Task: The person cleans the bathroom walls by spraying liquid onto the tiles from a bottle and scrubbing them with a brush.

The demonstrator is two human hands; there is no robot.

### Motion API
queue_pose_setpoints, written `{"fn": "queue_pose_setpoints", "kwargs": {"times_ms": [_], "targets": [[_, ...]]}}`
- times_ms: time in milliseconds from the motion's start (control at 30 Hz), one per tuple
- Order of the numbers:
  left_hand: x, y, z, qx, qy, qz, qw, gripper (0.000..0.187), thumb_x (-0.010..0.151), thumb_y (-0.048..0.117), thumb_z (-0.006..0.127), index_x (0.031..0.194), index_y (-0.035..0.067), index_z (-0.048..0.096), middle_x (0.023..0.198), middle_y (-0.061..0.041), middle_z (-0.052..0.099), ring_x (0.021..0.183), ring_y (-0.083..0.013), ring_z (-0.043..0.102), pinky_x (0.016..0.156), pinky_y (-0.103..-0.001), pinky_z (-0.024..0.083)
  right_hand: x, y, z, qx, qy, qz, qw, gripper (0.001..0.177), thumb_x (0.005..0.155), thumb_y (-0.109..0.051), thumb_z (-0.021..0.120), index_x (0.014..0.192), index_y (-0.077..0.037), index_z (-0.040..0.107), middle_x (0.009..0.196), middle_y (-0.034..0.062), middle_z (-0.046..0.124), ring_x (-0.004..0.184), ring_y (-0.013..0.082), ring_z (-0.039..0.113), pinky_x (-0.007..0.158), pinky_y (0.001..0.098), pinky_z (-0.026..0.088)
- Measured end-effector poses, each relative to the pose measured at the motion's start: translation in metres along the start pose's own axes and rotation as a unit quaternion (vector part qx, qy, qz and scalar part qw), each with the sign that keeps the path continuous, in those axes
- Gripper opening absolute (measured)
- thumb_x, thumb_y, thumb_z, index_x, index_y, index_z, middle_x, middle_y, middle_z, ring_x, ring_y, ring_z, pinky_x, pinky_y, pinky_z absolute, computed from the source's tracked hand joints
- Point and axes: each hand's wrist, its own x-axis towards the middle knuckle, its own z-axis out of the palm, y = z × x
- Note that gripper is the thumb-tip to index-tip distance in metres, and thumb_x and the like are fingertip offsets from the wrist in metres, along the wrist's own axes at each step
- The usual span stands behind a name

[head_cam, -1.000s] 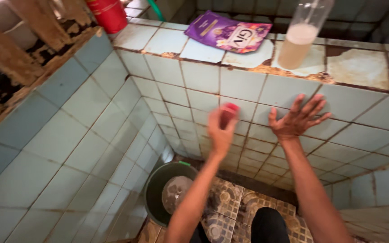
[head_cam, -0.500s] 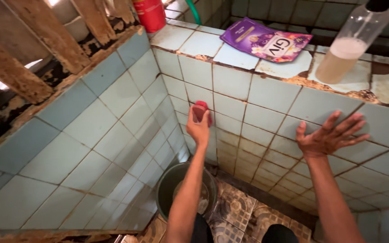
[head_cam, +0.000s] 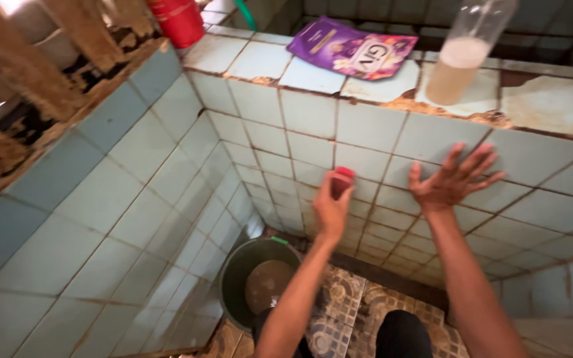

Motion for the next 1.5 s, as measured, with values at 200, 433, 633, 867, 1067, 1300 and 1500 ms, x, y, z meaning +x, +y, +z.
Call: {"fn": "queue_pose_setpoints", "kwargs": {"times_ms": [200,433,633,867,1067,1300,1500], "targets": [[0.042,-0.052,-0.033,0.042,0.071,-0.073,0.994,0.048,0.086,0.018,0.083,0.128,0.005,0.065,0.108,-0.02,0.075,0.092,-0.0268,0.072,0.084,-0.039,0.058,0.003,-0.004,-0.005,0.01,0.024,-0.012,1.0,0.09,0.104,-0.066,0.049,0.172,-0.018,0.014,0.176,0.0192,0.007,0.164,0.0398,0.006,0.125,0.0699,-0.006],[0.011,-0.024,-0.005,0.099,0.069,-0.115,0.986,0.05,0.081,0.021,0.089,0.123,0.006,0.065,0.102,-0.019,0.076,0.088,-0.0307,0.074,0.079,-0.04,0.059,0.005,-0.005,-0.008,-0.012,0.031,-0.014,0.999,0.09,0.103,-0.065,0.05,0.17,-0.015,0.016,0.174,0.0216,0.009,0.162,0.0409,0.007,0.125,0.0682,-0.004],[-0.038,0.022,0.043,0.048,-0.04,-0.081,0.995,0.056,0.08,0.019,0.087,0.129,0.008,0.062,0.102,-0.021,0.074,0.089,-0.0333,0.075,0.077,-0.041,0.06,0.008,-0.006,-0.008,0.0,0.034,-0.015,0.999,0.088,0.103,-0.061,0.051,0.17,-0.012,0.021,0.173,0.0233,0.012,0.161,0.0415,0.006,0.126,0.0677,-0.004],[-0.022,0.003,0.026,0.009,-0.047,-0.093,0.995,0.051,0.084,0.019,0.086,0.129,0.01,0.065,0.105,-0.016,0.076,0.091,-0.0261,0.076,0.08,-0.037,0.06,0.009,-0.006,-0.01,-0.012,0.036,-0.02,0.999,0.087,0.104,-0.061,0.051,0.168,-0.011,0.023,0.173,0.0246,0.013,0.162,0.0421,0.007,0.126,0.067,-0.004],[0.032,-0.038,-0.017,-0.042,0.077,-0.139,0.986,0.048,0.085,0.021,0.085,0.128,0.008,0.066,0.104,-0.014,0.077,0.085,-0.0257,0.072,0.076,-0.037,0.06,0.009,-0.009,-0.013,-0.007,0.039,-0.024,0.999,0.087,0.103,-0.061,0.052,0.168,-0.01,0.023,0.172,0.0254,0.015,0.161,0.0425,0.008,0.126,0.0671,-0.004],[-0.016,0.009,0.023,-0.05,-0.026,-0.189,0.98,0.04,0.093,0.025,0.08,0.129,0.01,0.069,0.108,-0.013,0.079,0.095,-0.0246,0.076,0.085,-0.036,0.06,0.008,-0.008,-0.01,0.001,0.035,-0.018,0.999,0.087,0.103,-0.06,0.051,0.169,-0.011,0.022,0.173,0.0242,0.013,0.161,0.0426,0.007,0.126,0.0676,-0.004],[-0.033,0.028,0.049,0.057,-0.061,0.055,0.995,0.058,0.08,0.019,0.085,0.132,0.009,0.063,0.114,-0.018,0.073,0.104,-0.0352,0.071,0.086,-0.041,0.058,0.009,-0.009,-0.012,0.001,0.036,-0.019,0.999,0.088,0.103,-0.061,0.051,0.169,-0.011,0.021,0.172,0.024,0.012,0.162,0.0427,0.007,0.125,0.0683,-0.004]]}}
